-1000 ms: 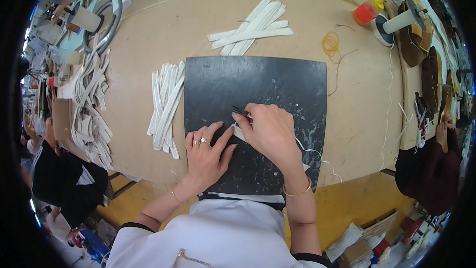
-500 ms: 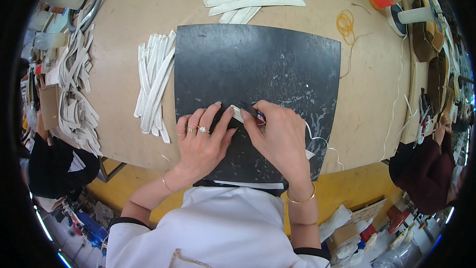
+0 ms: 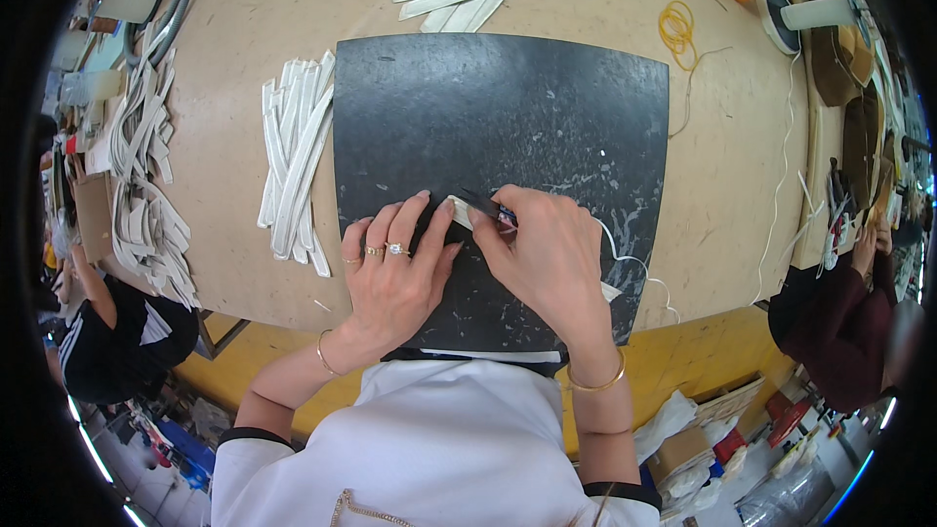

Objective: The person uses a small blade to trim the edges of white fabric strips on a black cutting mat. They repeatedly pick up strips, align them, and shave off thin layers, then place the trimmed pieces aside.

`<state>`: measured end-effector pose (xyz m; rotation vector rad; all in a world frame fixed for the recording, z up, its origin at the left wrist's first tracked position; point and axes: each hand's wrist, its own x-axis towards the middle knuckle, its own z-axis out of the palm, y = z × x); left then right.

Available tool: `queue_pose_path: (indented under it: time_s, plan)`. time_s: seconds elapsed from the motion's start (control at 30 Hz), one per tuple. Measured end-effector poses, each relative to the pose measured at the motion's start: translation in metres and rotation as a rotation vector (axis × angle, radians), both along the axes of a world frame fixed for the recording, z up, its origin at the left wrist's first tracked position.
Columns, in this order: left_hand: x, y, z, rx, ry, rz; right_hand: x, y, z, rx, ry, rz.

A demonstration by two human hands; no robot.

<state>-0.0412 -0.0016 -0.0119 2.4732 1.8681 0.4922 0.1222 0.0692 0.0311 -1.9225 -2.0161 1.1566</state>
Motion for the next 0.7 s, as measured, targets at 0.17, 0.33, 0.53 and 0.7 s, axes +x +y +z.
queue_pose_path:
  time_s: [0.17,0.33,0.53,0.7]
  plan:
    - [-0.003,0.002,0.0,-0.037,-0.131,-0.014,0.0,0.003,0.001,-0.017,-0.032,0.023]
    - [-0.004,0.005,0.002,-0.085,-0.12,-0.054,0.002,0.003,0.0,-0.002,-0.037,0.053]
    - [-0.005,-0.01,0.008,-0.184,-0.205,-0.002,0.002,-0.002,0.001,0.048,0.009,0.07]
    - [-0.012,-0.02,0.006,-0.138,-0.216,0.001,0.002,-0.005,0.005,0.024,0.02,0.102]
